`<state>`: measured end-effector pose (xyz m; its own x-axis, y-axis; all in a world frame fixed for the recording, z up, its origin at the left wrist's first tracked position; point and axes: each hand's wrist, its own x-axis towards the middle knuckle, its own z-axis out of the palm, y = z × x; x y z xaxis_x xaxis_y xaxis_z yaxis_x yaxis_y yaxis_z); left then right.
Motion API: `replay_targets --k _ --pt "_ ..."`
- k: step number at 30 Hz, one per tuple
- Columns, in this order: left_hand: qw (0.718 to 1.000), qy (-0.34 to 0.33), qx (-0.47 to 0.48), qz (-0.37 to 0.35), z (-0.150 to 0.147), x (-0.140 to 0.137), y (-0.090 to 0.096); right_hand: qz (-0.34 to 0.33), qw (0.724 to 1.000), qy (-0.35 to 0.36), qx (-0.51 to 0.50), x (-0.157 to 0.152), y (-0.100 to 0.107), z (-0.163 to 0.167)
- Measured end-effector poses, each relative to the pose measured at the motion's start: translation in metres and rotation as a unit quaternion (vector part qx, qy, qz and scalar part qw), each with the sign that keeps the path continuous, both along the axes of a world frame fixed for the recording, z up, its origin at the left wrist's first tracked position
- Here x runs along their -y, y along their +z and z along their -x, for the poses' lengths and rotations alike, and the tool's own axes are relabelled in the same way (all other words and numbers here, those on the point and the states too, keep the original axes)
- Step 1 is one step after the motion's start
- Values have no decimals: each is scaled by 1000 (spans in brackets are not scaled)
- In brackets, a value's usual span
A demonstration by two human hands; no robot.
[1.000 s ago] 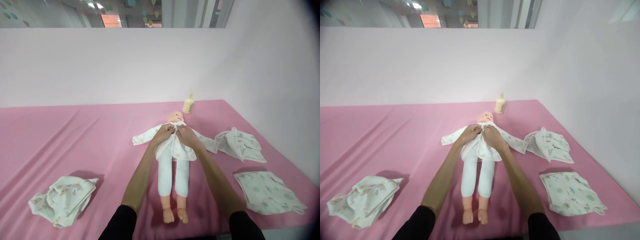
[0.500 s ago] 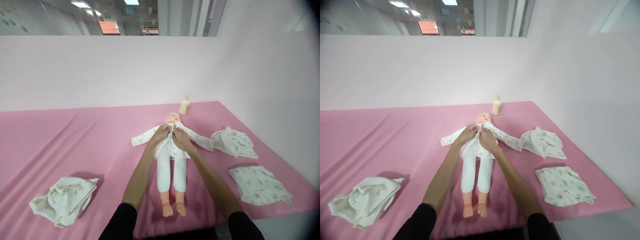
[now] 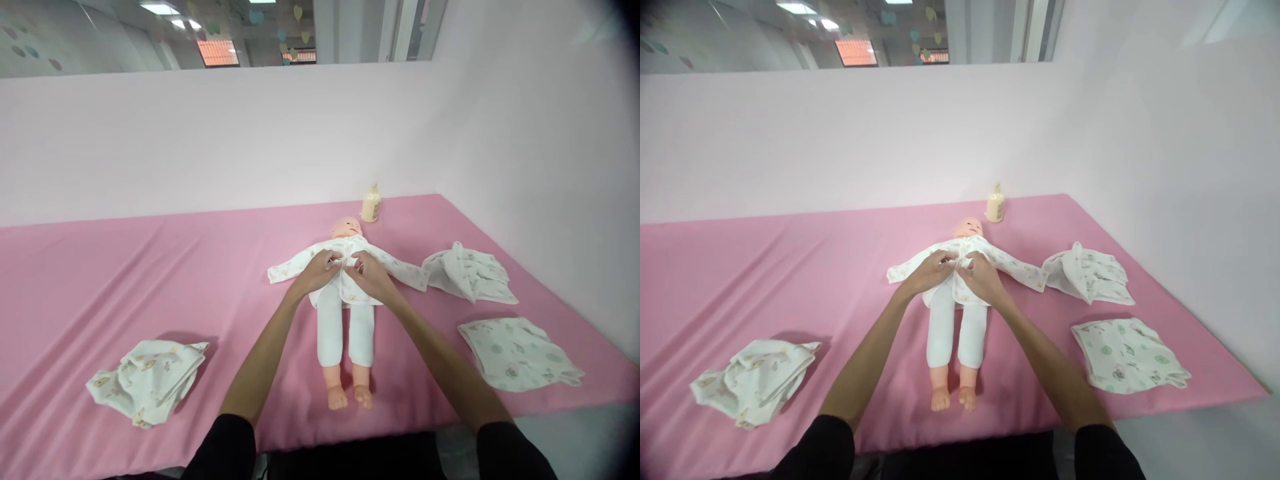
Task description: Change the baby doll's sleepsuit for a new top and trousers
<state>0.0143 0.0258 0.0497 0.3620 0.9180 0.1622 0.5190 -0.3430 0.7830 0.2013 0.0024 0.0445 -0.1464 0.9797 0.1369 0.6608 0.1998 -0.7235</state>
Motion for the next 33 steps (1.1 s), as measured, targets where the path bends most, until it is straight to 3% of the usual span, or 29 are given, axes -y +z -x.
replay_targets --k 5,11,14,19,26,33 --pt "997 29 -72 7 10 18 -1 28 996 13 83 10 2 14" --pt "991 72 -103 -52 -4 22 -7 -19 977 -11 213 15 1 30" --pt "983 100 -132 -80 -12 25 -10 -33 972 -7 232 14 1 29" --pt "971 104 -148 -157 -16 27 -17 6 989 15 150 0 4 -1" --pt "974 89 -93 -185 -20 31 -24 67 991 61 -95 -18 8 -37" --pt "967 191 -1 -166 -36 38 -29 31 993 73 -85 -9 13 -26"
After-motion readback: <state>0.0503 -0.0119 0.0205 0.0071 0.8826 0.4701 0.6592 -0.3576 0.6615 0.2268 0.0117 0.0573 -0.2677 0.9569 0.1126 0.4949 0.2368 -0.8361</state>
